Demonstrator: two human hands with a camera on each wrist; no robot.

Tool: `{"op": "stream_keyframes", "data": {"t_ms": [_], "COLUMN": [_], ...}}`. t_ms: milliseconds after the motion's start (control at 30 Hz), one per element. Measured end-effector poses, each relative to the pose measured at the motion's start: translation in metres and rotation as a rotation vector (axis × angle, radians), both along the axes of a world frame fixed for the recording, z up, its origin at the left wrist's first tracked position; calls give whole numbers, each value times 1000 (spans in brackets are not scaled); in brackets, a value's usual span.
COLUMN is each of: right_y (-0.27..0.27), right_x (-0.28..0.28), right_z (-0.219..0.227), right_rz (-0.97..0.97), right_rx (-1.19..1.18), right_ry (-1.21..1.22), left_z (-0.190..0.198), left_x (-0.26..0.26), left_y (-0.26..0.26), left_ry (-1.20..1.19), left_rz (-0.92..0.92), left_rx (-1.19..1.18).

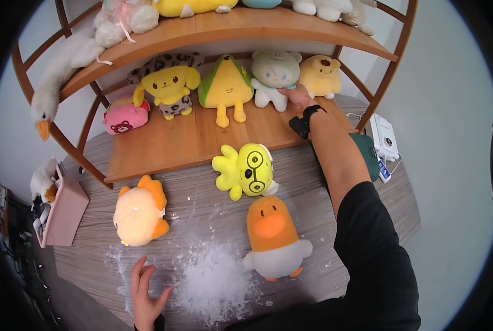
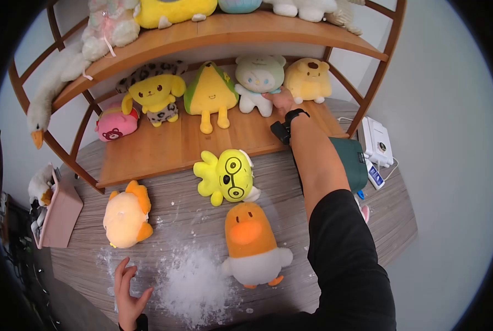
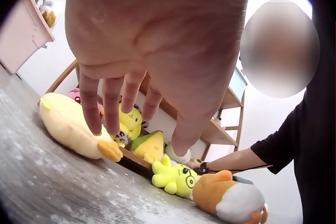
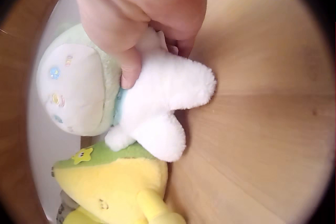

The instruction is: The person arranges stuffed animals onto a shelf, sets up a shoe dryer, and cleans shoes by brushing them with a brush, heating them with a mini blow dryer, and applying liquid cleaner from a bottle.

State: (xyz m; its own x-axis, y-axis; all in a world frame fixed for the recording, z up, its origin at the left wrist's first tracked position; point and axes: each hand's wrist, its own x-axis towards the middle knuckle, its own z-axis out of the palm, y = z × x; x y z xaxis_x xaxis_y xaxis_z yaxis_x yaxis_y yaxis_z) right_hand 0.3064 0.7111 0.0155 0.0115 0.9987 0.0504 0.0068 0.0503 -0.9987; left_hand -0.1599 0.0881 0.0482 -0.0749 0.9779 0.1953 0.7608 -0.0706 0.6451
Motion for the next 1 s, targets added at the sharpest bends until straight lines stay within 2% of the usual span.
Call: {"op": "stream_keyframes", "data": {"t_ms": [67,133,200,267,333,367,400,467,500,633,700,733,833,900,933,1000], "right_y": [22,26,26,25,20,13,13,27,27,29,17,13,-2,-22,-34,-59], "right_x": [9,10,7,5,3,1,-2,-1,-3,-4,-5,-7,-6,-14,-20,-33], "right_z": [-12,-10,-3,3,8,16,16,13,12,14,23,29,46,68,76,91], "right_rz": [80,59,-37,-53,-95,-126,-120,-198,-237,-272,-319,-317,-227,-198,-189,-313], "right_rx": [17,13,18,10,67,46,37,-38,-1,5,6,8,6,160,164,199], "right_ry": [43,52,-56,-86,-230,-382,-379,-540,-585,-610,-783,-778,-901,-1242,-1239,-1127], "left_z": [-3,-7,-8,-3,-2,-1,0,3,5,12,15,16,21,26,29,34], "left_x": [-4,-6,-5,0,1,3,3,5,6,10,11,11,10,12,13,16], "left_y": [0,3,8,15,22,23,25,27,27,26,24,22,20,18,18,14], "left_ry": [18,35,55,-10,49,106,109,122,127,137,140,148,175,187,181,177], "left_rz": [18,8,-1,2,-35,-69,-65,-82,-78,-83,-92,-96,-120,-126,-147,-158], "left_rx": [-83,-86,-79,-144,-114,-84,-94,-84,-84,-89,-82,-69,-38,-21,-10,4]}}
